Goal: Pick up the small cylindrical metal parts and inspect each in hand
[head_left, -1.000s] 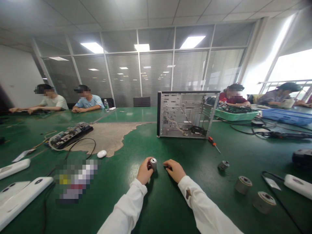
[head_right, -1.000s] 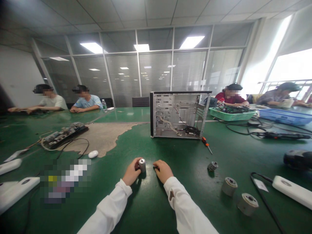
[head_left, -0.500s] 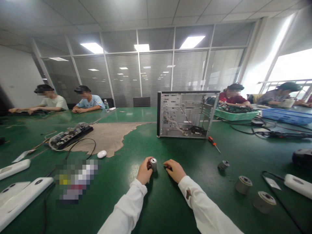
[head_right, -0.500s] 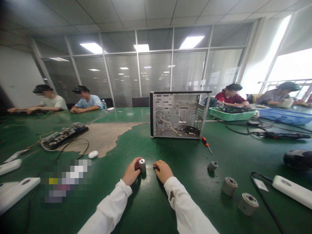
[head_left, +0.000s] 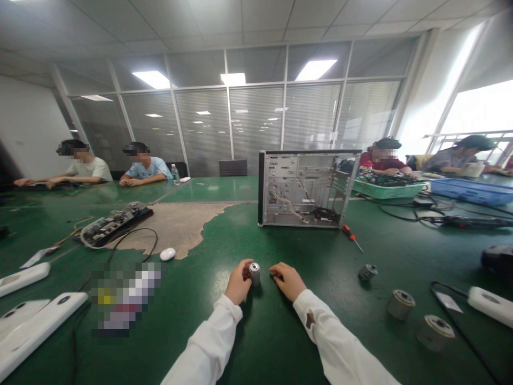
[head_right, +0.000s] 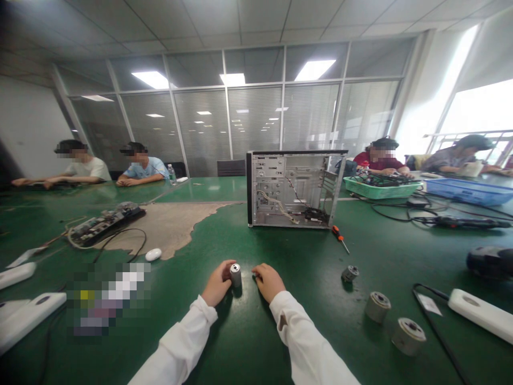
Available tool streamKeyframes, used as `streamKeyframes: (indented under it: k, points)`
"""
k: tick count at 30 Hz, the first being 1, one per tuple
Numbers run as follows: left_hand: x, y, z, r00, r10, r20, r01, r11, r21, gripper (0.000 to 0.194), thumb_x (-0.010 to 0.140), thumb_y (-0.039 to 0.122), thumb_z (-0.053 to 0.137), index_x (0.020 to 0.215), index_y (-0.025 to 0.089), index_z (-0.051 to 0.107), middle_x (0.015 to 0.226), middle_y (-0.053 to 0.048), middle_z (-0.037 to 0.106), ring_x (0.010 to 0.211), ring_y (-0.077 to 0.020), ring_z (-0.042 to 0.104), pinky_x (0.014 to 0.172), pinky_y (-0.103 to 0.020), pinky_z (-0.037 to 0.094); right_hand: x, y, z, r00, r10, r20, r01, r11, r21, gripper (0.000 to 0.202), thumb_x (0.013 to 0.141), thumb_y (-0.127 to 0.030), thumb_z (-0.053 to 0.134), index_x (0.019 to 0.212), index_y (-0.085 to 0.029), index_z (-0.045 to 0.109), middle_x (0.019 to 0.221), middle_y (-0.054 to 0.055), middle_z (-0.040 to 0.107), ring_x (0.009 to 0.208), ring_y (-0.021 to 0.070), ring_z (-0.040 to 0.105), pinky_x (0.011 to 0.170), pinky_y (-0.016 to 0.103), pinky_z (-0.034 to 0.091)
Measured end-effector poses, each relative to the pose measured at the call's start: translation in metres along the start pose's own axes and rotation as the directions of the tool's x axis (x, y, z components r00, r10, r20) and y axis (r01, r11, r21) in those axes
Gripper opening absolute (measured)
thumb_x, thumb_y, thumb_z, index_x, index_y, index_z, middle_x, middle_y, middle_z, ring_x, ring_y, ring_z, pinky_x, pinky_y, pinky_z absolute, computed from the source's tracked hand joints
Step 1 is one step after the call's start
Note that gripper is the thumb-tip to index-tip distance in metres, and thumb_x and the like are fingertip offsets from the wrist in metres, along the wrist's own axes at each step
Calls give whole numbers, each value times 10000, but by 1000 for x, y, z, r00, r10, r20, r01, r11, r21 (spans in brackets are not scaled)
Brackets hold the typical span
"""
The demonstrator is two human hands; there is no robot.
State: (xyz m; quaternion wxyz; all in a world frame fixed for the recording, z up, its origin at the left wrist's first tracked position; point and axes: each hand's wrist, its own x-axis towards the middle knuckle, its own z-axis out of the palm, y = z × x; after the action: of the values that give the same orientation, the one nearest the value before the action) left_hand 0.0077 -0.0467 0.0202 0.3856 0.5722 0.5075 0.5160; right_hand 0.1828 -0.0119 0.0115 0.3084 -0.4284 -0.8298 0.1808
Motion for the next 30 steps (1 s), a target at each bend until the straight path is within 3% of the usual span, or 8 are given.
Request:
streamKeyframes:
  k: [7, 15, 20, 25, 30]
  points:
    - [-4, 7, 2, 999, 3, 40, -3, 1000, -6, 551, 474, -103, 339, 925, 166, 504, 859, -26, 616, 839, -141, 576, 772, -268, 432, 0, -7, -5, 987, 38, -158, -25, 996, 87, 218, 705, -136, 435, 851, -207, 580, 812, 39, 559, 752, 152, 531, 703, 271, 418]
    - [-4, 1, 3, 990, 56, 126, -56, 998, -3, 555, 499, -73, 362, 980, 171, 491, 905, -35, 605, 846, -149, 566, 744, -270, 435, -7, -46, -18, 938, -80, -338, 170, 954, 246, 194, 757, -183, 413, 868, -210, 569, 853, 56, 547, 774, 153, 526, 683, 256, 436]
    - [-5, -1, 6, 977, 86, 196, -78, 996, -50, 540, 518, -71, 373, 986, 173, 487, 949, -43, 591, 866, -148, 558, 749, -265, 439, -13, -60, -18, 930, -160, -330, 240, 946, 217, 214, 775, -179, 396, 904, -212, 564, 885, 60, 545, 829, 153, 520, 734, 254, 426]
    - [-7, 2, 7, 964, 83, 253, -67, 995, -69, 554, 533, -82, 377, 1014, 174, 475, 949, -37, 589, 877, -138, 549, 760, -250, 429, -13, -59, -13, 941, -205, -271, 257, 951, 173, 216, 785, -174, 385, 906, -219, 557, 874, 58, 550, 823, 149, 517, 742, 264, 428]
    - [-6, -1, 8, 958, 97, 270, -74, 993, -94, 582, 529, -88, 383, 1043, 172, 469, 960, -34, 585, 889, -143, 541, 776, -263, 415, -13, -57, -9, 922, -258, -289, 303, 945, 121, 202, 784, -154, 387, 883, -207, 555, 857, 58, 550, 820, 155, 510, 741, 288, 429]
